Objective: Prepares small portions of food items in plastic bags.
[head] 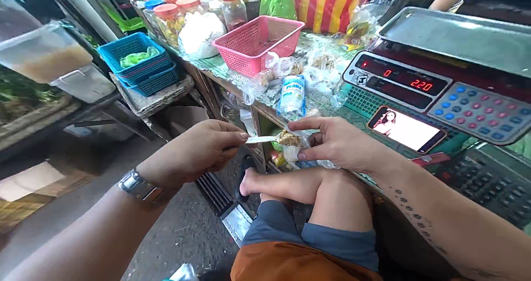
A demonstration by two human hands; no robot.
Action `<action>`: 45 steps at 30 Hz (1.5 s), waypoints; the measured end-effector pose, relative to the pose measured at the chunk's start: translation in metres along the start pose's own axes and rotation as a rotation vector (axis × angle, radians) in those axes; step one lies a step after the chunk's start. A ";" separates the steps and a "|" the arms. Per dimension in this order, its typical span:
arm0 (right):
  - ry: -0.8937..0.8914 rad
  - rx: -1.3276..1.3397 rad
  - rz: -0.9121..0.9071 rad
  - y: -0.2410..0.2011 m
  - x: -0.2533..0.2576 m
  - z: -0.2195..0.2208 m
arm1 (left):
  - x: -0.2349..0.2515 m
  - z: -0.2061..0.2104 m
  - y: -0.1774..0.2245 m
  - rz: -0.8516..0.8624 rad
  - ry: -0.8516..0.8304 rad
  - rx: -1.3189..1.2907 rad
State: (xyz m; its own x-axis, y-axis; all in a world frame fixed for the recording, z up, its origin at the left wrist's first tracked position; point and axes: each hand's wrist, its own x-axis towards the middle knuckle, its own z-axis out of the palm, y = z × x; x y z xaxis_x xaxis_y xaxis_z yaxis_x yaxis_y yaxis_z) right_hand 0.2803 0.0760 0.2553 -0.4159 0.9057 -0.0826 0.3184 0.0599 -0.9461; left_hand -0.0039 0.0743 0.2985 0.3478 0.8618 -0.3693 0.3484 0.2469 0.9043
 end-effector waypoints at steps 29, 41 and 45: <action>0.265 0.667 0.054 0.087 0.021 0.004 | 0.061 0.058 -0.006 0.877 0.304 1.647; 0.285 0.805 0.136 0.084 0.014 0.006 | 0.063 0.024 0.004 0.752 0.395 1.163; 0.249 0.861 0.205 0.100 0.007 0.026 | 0.114 0.049 0.013 0.757 0.325 0.914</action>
State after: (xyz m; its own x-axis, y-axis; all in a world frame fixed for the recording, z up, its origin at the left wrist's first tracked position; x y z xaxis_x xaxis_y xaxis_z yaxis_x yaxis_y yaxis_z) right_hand 0.2868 0.0779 0.1523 -0.1938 0.9343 -0.2992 -0.4202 -0.3547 -0.8352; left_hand 0.0833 0.1538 0.2579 0.5400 0.7553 0.3715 0.6798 -0.6516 0.3366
